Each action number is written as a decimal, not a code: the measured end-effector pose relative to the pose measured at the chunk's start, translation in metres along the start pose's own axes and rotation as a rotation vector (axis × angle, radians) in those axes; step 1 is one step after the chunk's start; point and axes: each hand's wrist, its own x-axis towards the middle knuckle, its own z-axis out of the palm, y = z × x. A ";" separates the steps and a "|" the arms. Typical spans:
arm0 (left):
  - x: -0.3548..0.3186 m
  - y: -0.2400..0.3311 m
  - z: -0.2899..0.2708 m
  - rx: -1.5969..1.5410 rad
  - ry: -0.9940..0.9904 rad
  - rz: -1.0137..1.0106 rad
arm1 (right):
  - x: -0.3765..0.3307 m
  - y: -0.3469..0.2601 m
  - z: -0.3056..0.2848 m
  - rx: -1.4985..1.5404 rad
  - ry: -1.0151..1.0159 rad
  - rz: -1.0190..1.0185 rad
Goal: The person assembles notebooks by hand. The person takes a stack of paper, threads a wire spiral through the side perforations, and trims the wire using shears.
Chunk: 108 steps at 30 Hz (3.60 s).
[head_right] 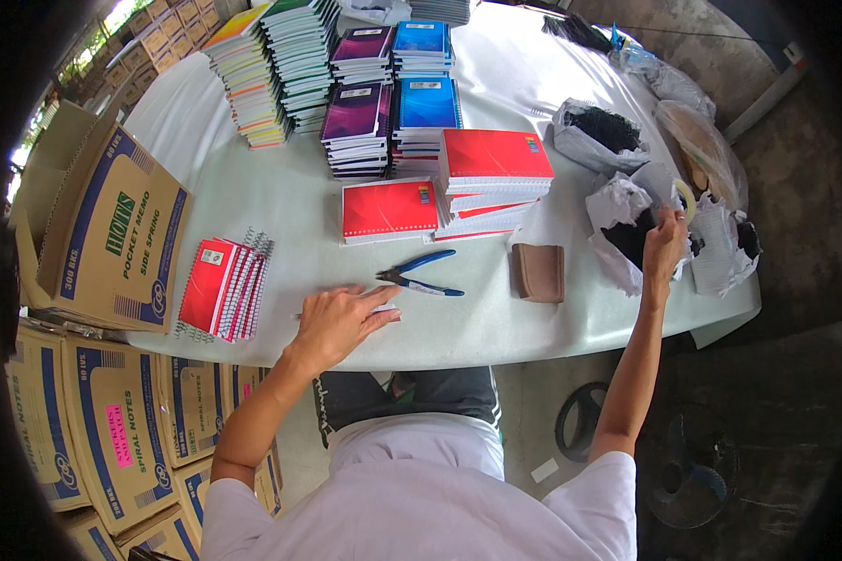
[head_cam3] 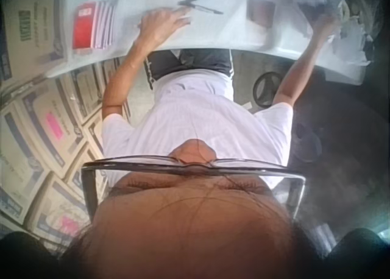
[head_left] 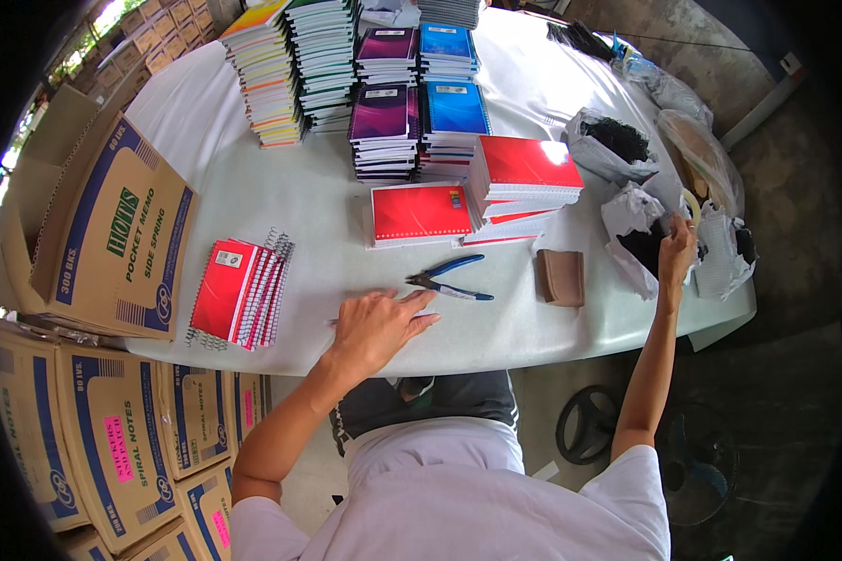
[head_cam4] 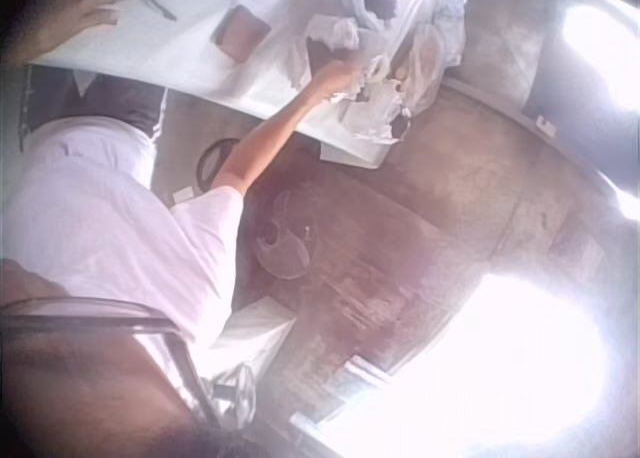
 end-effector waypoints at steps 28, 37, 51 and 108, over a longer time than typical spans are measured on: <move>-0.001 0.005 -0.007 0.027 -0.039 0.015 | -0.136 -0.275 -0.091 1.065 -0.647 -0.360; 0.002 -0.004 0.000 0.012 -0.066 0.060 | -0.143 -0.280 -0.083 1.084 -0.566 -0.368; 0.007 0.001 -0.013 -0.066 -0.210 -0.043 | -0.145 -0.282 -0.083 1.259 -0.682 -0.341; 0.002 0.004 -0.018 -0.018 -0.309 -0.079 | -0.121 -0.296 -0.118 0.872 -0.869 -0.725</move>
